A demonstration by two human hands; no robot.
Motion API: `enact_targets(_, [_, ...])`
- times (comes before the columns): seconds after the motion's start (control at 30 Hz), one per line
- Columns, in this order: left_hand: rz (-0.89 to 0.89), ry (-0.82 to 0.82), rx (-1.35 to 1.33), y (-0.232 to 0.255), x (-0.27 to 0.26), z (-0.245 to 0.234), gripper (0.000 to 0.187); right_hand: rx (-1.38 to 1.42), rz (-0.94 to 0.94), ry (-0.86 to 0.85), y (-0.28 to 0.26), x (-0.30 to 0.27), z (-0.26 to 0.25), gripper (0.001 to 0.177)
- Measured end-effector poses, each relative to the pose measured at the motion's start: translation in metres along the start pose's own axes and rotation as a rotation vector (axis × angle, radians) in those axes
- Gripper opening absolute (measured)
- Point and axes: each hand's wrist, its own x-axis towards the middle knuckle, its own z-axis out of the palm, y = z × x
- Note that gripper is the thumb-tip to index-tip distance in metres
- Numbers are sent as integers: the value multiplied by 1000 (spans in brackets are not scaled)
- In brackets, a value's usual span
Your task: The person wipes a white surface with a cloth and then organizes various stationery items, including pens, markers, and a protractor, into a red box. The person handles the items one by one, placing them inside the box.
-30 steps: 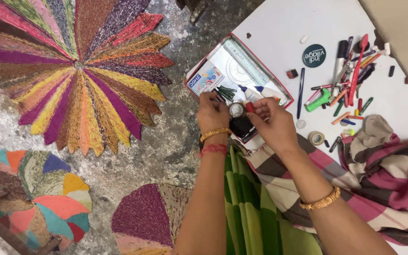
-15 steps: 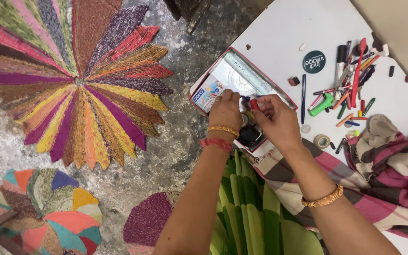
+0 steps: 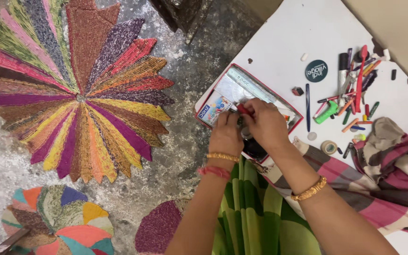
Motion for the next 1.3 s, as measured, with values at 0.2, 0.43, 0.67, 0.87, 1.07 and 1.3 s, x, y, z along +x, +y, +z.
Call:
enact_targets(0.2, [-114, 28, -116, 0, -8, -16, 29, -152, -73, 36, 1, -3, 10, 21])
enact_targets(0.43, [-142, -10, -151, -5, -5, -17, 26, -197, -97, 56, 4, -10, 13, 22])
enact_targets(0.67, [-132, 1, -127, -5, -1, -12, 25, -155, -92, 121, 10, -14, 19, 24])
enact_targets(0.87, [-103, -8, -164, 2, -2, -5, 24, 1, -81, 166, 18, -24, 7, 25])
enact_targets(1.07, [-48, 24, -237, 31, -6, 15, 22, 218, 169, 232, 47, -48, -20, 18])
enact_targets(1.3, [-165, -142, -380, 77, -18, 59, 23, 263, 395, 343, 143, -84, -53, 18])
